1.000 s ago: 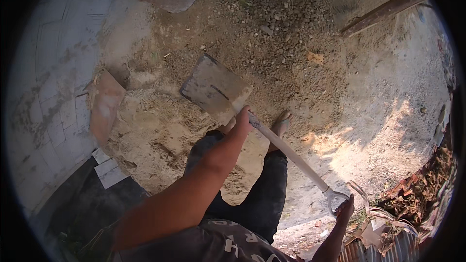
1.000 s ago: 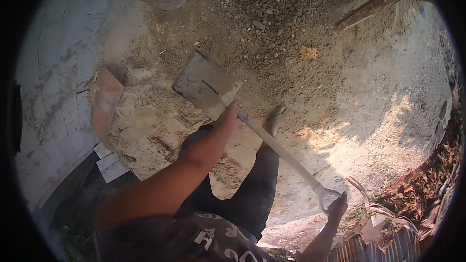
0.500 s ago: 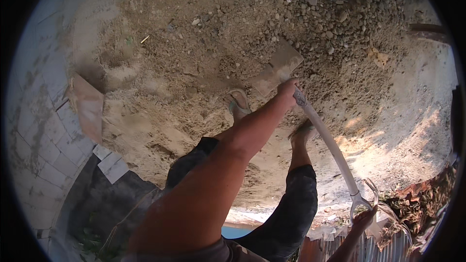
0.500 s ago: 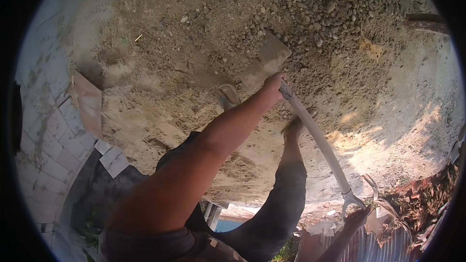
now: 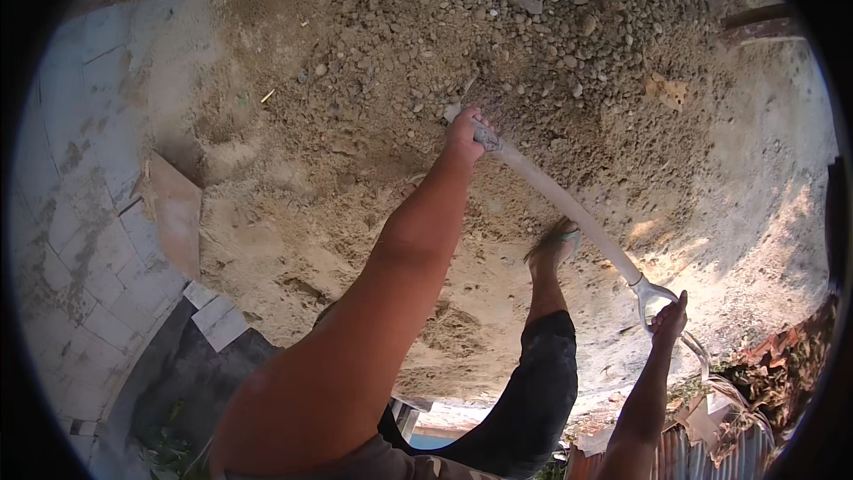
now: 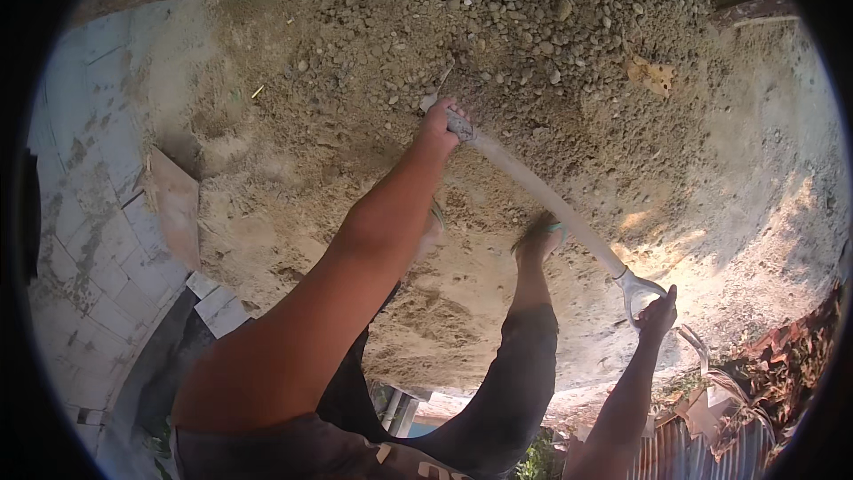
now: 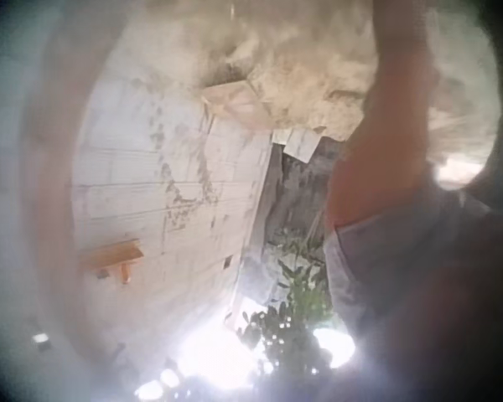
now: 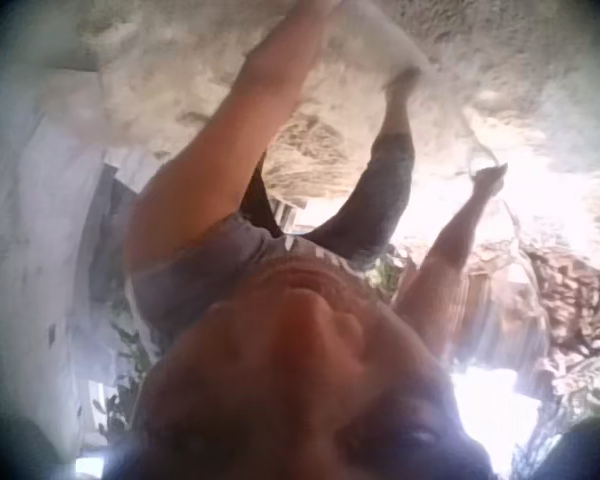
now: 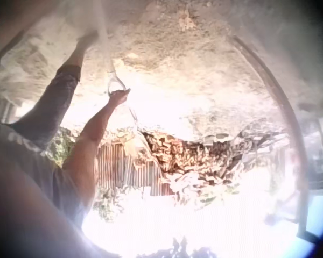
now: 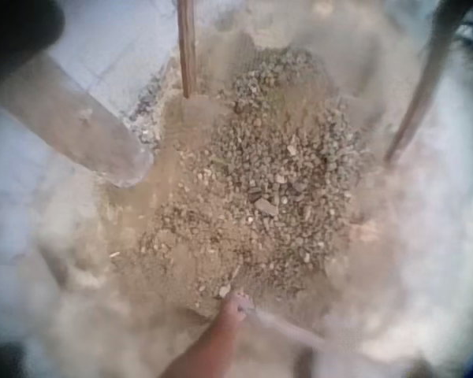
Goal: The person scoops sand with a shovel and tosses it onto a wire mesh screen to sift it, then picks up a red dustpan from the ground.
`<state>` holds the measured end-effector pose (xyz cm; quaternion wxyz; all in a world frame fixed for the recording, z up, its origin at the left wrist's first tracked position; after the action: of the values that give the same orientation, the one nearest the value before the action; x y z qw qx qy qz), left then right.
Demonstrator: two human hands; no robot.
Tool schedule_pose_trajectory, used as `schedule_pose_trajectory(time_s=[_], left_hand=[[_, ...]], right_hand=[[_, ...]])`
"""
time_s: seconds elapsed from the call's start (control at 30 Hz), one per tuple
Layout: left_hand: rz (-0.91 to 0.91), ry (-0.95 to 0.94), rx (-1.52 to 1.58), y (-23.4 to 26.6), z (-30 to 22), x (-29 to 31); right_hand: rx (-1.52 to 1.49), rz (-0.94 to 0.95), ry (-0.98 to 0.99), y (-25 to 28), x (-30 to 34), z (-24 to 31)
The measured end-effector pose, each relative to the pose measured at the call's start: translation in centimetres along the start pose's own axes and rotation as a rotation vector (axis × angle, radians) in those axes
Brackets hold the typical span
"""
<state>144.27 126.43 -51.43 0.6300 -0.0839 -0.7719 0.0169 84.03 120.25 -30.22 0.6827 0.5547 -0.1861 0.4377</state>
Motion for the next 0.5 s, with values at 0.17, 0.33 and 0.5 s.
schedule_pose_trajectory(time_s=[0.17,0.33,0.5], left_hand=[[-0.026,-0.01,-0.074,5.9,0.2,11.3],[-0.189,-0.02,-0.144,11.4,-0.4,23.6],[-0.169,-0.08,-0.286,8.3,-4.5,31.3]], right_hand=[[-0.092,0.075,-0.173,8.2,6.2,-6.9],[-0.015,0.167,-0.318,17.3,18.0,-7.7],[-0.178,0.303,-0.549,24.2,28.0,-5.9]])
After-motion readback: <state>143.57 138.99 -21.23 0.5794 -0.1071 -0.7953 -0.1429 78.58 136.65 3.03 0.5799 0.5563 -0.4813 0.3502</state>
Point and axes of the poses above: each hand's wrist, its own x-axis away from the middle knuckle, its own y-axis out of the back of the hand, z = x × y, the point moved 7 cm from there along -x, towards the middle knuckle, and after that the axes turned 3 degrees about z, right-handed, at the moved point
